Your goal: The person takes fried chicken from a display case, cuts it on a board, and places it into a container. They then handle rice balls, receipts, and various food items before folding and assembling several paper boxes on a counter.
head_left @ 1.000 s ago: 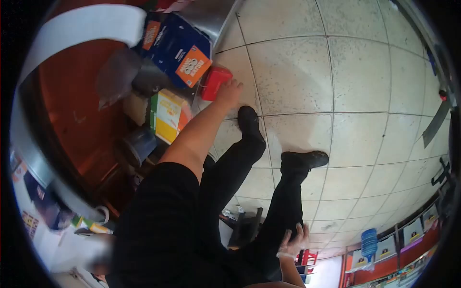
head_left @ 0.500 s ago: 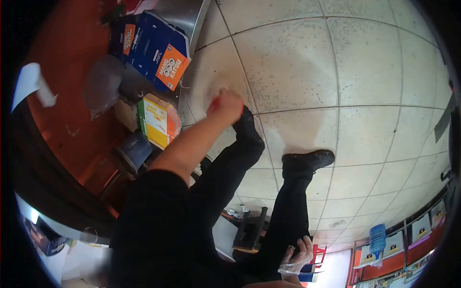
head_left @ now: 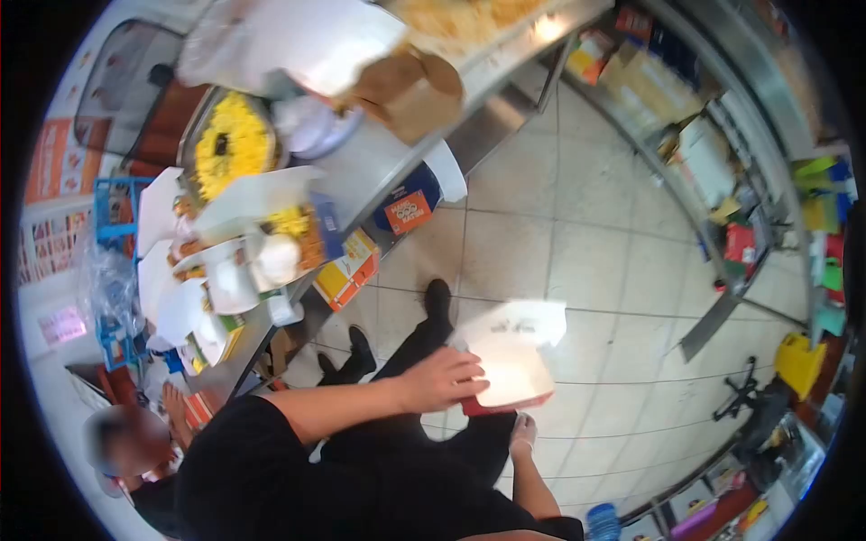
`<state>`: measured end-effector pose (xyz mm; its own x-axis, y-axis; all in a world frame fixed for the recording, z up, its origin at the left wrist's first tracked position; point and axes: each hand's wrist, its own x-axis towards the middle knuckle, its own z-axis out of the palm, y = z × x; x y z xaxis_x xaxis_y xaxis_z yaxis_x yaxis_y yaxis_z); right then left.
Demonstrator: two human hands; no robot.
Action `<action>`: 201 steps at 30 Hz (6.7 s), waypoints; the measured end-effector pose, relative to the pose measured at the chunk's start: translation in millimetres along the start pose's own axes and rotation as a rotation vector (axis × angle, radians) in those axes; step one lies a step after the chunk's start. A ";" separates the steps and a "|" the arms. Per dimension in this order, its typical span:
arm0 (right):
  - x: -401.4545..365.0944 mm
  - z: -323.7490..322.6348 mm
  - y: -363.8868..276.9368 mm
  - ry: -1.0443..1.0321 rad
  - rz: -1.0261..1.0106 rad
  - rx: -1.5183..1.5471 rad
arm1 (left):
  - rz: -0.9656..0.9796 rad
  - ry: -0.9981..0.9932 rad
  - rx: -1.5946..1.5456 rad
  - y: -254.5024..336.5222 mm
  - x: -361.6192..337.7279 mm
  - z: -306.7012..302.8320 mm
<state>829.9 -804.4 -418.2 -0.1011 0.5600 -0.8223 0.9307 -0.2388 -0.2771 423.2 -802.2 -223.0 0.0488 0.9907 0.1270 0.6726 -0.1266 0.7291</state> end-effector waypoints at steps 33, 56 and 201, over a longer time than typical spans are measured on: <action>-12.3 -225.3 -733.0 -0.031 -0.873 -0.346 | -0.883 0.572 -0.555 -7.3 55.8 -255.5; 158.7 -468.3 -656.3 -0.100 -0.451 0.157 | -1.104 -0.262 -0.399 -93.4 168.5 -169.1; -50.4 -1037.5 -789.8 1.446 -0.741 -0.085 | 0.838 1.304 0.978 56.0 876.8 -725.9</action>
<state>464.7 179.1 357.8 -0.1603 0.7745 0.6119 0.8515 0.4220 -0.3111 -32.4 23.2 417.4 0.3431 -0.0367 0.9386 0.9391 0.0339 -0.3420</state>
